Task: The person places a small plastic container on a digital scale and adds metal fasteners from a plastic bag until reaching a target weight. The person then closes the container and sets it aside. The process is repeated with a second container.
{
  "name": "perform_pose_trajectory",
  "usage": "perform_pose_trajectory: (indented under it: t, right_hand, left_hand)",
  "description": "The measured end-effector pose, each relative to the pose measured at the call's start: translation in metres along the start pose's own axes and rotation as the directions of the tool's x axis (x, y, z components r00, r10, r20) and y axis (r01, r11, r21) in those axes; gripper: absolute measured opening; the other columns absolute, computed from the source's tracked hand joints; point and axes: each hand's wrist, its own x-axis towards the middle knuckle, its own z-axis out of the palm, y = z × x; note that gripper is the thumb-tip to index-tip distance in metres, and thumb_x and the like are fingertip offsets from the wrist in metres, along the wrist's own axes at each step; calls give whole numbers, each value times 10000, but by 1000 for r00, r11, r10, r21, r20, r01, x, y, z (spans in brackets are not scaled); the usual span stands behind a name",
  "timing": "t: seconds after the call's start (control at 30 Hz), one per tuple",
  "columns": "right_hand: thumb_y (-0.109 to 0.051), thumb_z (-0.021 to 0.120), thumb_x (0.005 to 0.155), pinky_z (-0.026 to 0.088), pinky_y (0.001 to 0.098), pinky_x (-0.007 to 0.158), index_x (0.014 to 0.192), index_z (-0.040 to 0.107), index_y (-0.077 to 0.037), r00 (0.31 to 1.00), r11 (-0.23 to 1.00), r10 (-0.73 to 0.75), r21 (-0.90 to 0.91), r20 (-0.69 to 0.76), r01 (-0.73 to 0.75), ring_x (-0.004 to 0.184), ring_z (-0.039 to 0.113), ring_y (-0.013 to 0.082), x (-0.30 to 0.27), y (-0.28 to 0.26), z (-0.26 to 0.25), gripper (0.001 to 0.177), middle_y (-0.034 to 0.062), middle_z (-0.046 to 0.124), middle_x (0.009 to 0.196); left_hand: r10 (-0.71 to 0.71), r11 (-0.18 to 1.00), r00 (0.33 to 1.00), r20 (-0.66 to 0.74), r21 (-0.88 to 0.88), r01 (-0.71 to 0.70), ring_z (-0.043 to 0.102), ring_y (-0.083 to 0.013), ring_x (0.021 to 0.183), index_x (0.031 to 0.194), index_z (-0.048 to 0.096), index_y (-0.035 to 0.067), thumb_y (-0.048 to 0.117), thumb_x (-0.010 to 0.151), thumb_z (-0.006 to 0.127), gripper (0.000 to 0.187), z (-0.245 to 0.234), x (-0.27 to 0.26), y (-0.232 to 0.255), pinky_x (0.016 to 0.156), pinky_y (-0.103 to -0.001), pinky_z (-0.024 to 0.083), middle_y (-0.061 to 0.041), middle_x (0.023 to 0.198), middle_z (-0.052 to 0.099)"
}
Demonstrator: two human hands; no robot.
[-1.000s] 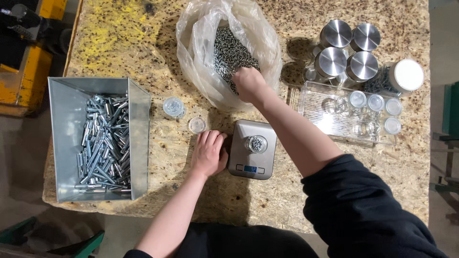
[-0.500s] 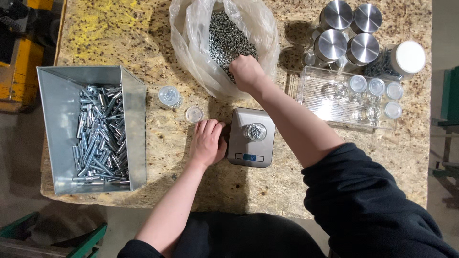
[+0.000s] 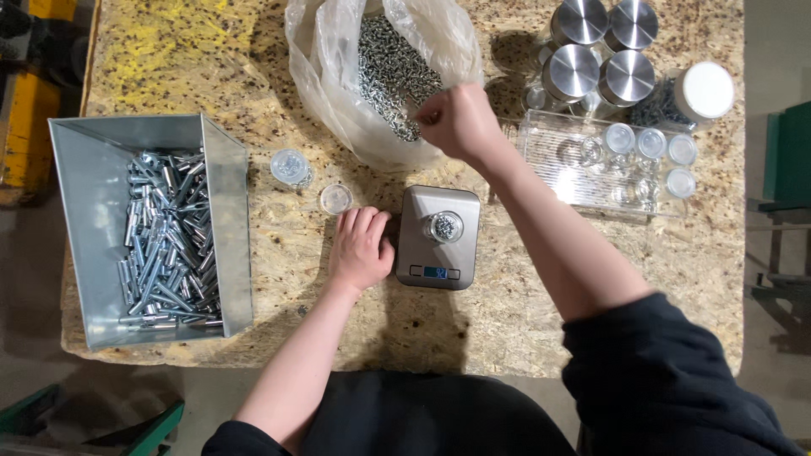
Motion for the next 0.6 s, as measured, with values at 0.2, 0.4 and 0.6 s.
perform_pose_trajectory:
  t: [0.2, 0.4, 0.6]
  right_hand:
    - [-157, 757, 726, 579, 528, 712, 890, 823, -139, 971, 977, 213, -58, 112, -207, 783, 749, 390, -86, -30, -25, 177, 129, 773, 808]
    - [-140, 726, 737, 611, 478, 724, 823, 807, -199, 952, 980, 183, -129, 245, -155, 736, 746, 355, -128, -33, -4, 133, 50, 770, 757]
    - [-164, 711, 746, 619, 459, 698, 735, 750, -205, 962, 974, 73, -228, 265, -11, 690, 734, 326, -142, -19, 20, 58, 9, 729, 699]
  left_hand:
    - [76, 996, 972, -223, -25, -83, 581, -324, 1003, 1107, 668, 90, 208, 652, 669, 470, 7, 0, -2, 882, -456, 467, -97, 988, 562]
    - [90, 996, 970, -228, 1, -92, 581, -321, 1016, 1100, 660, 70, 207, 646, 696, 475, 6, -2, 0, 882, -465, 465, -106, 1023, 573]
    - [74, 997, 973, -219, -21, -81, 565, -290, 994, 1114, 629, 140, 210, 638, 706, 488, 16, -3, -6, 895, -437, 455, -58, 1011, 547]
